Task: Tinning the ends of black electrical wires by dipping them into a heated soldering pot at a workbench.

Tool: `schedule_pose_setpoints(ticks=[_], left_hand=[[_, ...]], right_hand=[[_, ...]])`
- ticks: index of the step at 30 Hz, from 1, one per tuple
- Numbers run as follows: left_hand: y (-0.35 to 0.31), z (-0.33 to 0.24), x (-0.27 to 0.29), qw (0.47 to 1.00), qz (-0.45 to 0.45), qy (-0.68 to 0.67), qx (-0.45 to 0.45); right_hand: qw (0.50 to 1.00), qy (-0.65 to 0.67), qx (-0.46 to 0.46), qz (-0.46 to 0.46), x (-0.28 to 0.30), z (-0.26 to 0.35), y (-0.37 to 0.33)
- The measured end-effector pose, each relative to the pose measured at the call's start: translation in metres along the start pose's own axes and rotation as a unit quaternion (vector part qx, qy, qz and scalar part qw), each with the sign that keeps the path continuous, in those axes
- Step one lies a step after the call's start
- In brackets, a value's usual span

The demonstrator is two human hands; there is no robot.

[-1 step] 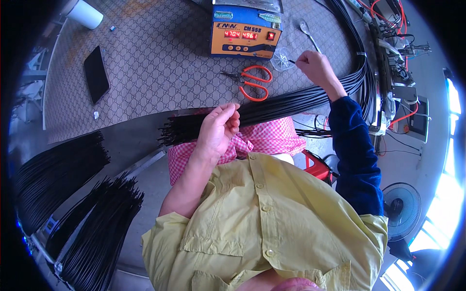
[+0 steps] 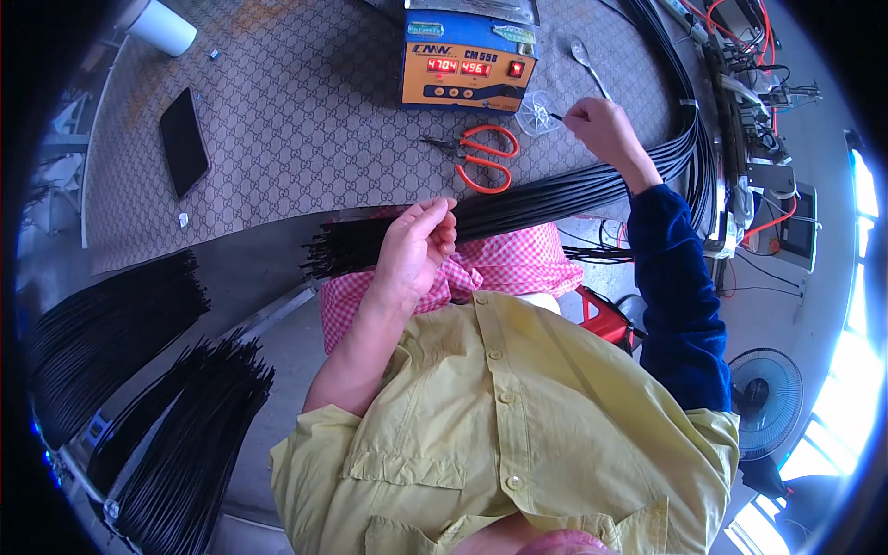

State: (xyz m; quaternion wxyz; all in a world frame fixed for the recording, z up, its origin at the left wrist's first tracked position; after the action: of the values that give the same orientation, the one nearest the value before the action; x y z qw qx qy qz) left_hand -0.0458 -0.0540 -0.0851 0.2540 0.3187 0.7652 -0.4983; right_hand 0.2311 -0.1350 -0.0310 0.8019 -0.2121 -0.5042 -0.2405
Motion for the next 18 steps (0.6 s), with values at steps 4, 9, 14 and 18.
schedule_pose_setpoints(ticks=[4, 9, 14, 18], left_hand=[[-0.001, 0.001, 0.002, 1.0, -0.005, 0.001, 0.005], [-0.002, 0.002, 0.0, 1.0, -0.007, 0.009, 0.01], [-0.001, 0.003, 0.003, 1.0, -0.01, 0.006, 0.009], [-0.001, 0.003, 0.004, 1.0, -0.014, 0.003, 0.009]], right_hand=[[0.998, 0.033, -0.041, 0.029, 0.012, 0.011, -0.007], [0.993, -0.034, 0.095, -0.053, 0.009, 0.004, -0.011], [0.962, -0.193, 0.175, -0.08, -0.005, 0.006, -0.014], [0.954, -0.219, 0.194, -0.067, -0.012, 0.007, -0.015]])
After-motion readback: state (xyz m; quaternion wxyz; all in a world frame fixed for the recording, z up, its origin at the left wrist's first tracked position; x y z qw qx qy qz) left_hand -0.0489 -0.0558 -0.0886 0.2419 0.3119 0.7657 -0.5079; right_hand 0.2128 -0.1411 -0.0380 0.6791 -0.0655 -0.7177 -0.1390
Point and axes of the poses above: each hand's wrist, its own y-axis towards the middle knuckle, its own x-axis out of the back of the hand, z = x × y, the point moved 1 cm from there along y, towards the middle knuckle, and after that the axes turned 1 degree about -z, right-handed, at the moved point
